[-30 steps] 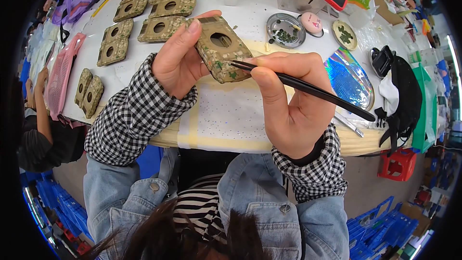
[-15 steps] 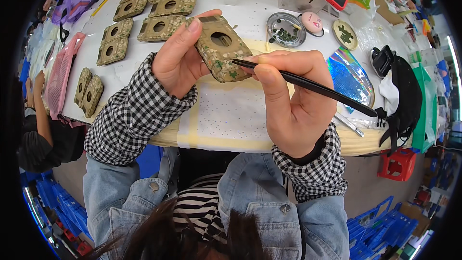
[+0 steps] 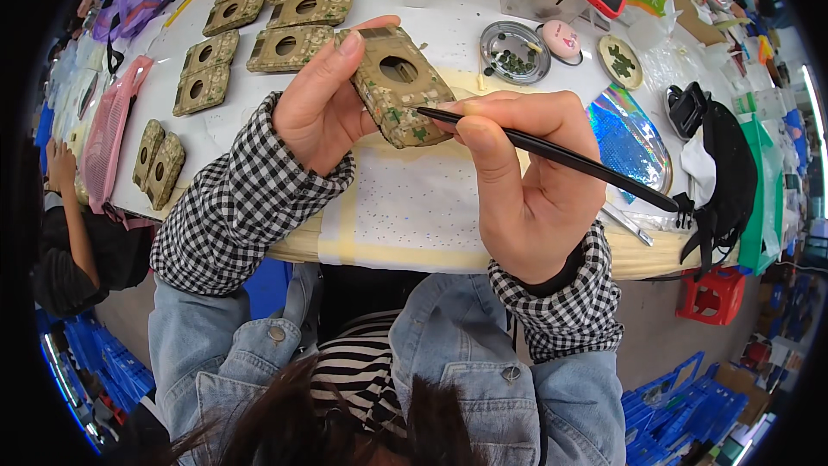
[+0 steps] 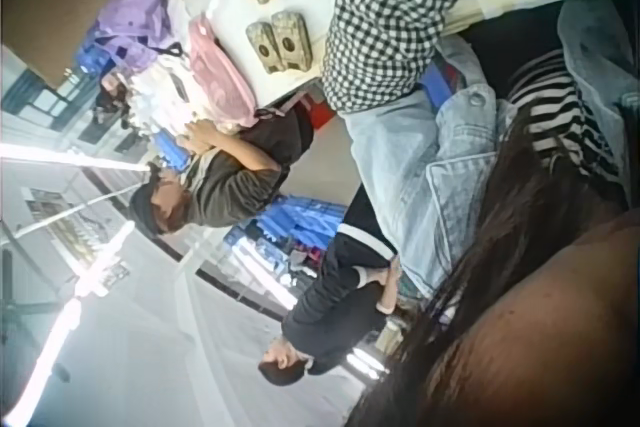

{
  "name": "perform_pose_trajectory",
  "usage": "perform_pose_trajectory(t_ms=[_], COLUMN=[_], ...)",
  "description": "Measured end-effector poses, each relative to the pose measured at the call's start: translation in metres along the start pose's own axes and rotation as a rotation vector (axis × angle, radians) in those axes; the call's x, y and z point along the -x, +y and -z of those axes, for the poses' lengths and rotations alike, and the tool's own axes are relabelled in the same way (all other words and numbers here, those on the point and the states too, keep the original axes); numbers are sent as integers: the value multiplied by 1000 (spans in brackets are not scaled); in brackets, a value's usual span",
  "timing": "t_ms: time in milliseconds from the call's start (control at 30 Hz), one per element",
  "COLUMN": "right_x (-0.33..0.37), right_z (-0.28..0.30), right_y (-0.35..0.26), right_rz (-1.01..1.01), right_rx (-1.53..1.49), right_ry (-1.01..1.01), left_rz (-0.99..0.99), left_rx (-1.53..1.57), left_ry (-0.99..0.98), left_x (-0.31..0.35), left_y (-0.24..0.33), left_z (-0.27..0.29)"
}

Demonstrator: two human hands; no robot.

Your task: Applying paint and detail to camouflage toy tank components on a workbench.

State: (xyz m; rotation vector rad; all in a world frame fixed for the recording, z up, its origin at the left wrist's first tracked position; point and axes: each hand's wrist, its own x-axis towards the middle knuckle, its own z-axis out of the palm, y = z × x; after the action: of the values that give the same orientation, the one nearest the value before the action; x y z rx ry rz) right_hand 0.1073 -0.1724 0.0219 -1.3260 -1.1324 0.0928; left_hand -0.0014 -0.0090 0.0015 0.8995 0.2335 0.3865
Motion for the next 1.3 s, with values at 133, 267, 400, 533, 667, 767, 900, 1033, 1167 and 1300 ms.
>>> perform_pose_trajectory(t_ms=[133,267,400,533,667,767,900,1033,1167,1300], right_x=[0,-1,0,0,0,0,-3,-3,-3,-3], right_z=[-1,1,-1,-1,-2,-2,-1,-1,-5,-4], right_y=[-2,0,-1,-2,-1,-1,-1,-2,-3,-3], right_rz=[-4,15,-3,6,10,-3,80,68,30,37], right_rx=[-19,8,-37,-14,-25,-68,55,38,-23,-2], right_ry=[0,-7,-1,-4,-4,-3,-57,-57,-36,-53], left_rz=[-8,-6,-4,-3,-6,-4,-3,-7,-8,-13], left_rx=[-7,-12,-11,-10,-4,2,9,8,1,5], left_ry=[-1,-1,5,6,7,10,7,16,20,10], left_x=[0,0,0,0,0,0,0,0,0,0], left_y=[-1,-1,-1,-1,-1,-1,-1,-2,-1,-1], left_z=[0,0,0,1,0,-1,0,0,0,0])
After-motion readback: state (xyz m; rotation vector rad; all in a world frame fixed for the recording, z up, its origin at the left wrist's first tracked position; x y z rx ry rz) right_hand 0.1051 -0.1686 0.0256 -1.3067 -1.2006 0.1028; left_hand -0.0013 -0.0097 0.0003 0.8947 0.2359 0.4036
